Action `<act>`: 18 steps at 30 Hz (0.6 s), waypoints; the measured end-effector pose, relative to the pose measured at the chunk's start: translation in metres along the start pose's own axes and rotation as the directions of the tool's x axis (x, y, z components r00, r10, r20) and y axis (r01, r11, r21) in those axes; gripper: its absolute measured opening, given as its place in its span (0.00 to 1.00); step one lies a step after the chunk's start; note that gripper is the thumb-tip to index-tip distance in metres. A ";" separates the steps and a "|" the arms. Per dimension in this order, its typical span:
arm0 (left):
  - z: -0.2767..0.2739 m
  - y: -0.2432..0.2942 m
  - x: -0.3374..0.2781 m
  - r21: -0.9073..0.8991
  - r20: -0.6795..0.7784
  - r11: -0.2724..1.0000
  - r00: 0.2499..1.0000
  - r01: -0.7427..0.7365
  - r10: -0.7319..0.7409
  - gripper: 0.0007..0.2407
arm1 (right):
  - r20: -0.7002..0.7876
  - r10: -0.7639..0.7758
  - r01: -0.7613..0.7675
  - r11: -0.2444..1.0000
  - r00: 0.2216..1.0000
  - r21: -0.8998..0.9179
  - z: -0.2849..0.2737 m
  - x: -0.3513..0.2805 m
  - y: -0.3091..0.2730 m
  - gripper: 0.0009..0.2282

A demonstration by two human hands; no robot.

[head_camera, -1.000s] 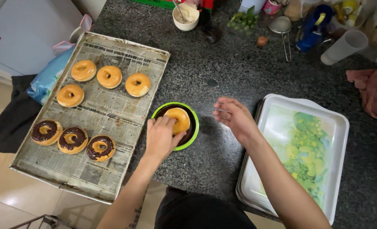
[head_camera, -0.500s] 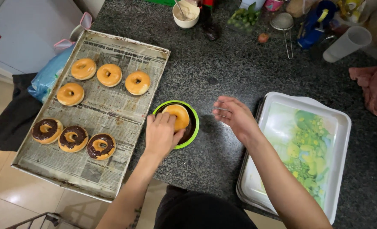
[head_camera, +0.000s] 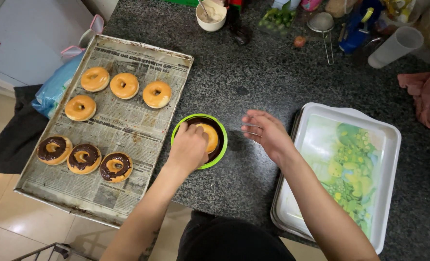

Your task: Dipping plain donuts into a bowl of chocolate glaze and placing them on a metal tray.

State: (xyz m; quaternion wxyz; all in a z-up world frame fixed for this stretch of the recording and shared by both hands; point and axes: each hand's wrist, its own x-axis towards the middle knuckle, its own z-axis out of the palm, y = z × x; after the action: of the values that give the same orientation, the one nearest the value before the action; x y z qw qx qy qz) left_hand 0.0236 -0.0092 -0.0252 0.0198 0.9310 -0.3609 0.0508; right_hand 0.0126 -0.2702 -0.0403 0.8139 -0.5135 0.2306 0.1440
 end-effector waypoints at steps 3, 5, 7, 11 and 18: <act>0.012 0.000 0.005 0.085 -0.011 0.996 0.999 -0.036 0.037 0.06 | 0.002 -0.004 0.004 1.000 1.000 -0.003 -0.002 -0.001 0.000 0.13; 0.011 0.000 0.008 0.100 0.016 0.994 0.999 -0.040 0.038 0.07 | 0.001 -0.001 0.001 1.000 1.000 -0.001 -0.002 -0.002 -0.002 0.13; 0.010 0.000 0.010 0.114 0.044 0.992 0.998 -0.045 0.041 0.08 | -0.001 0.003 -0.003 1.000 1.000 0.002 -0.002 -0.003 -0.004 0.13; 0.015 0.000 0.009 0.102 0.105 0.994 0.994 -0.033 0.022 0.08 | -0.016 0.012 -0.012 1.000 1.000 -0.005 0.001 -0.008 -0.008 0.13; 0.011 -0.002 0.006 0.062 0.098 0.998 0.995 -0.014 0.008 0.08 | -0.026 0.015 -0.016 1.000 1.000 -0.026 0.003 -0.006 -0.007 0.13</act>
State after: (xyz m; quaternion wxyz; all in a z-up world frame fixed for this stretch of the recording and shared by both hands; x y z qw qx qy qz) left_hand 0.0297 -0.0124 -0.0357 -0.0272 0.9305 -0.3648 0.0168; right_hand 0.0112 -0.2703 -0.0309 0.8029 -0.5242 0.2431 0.1468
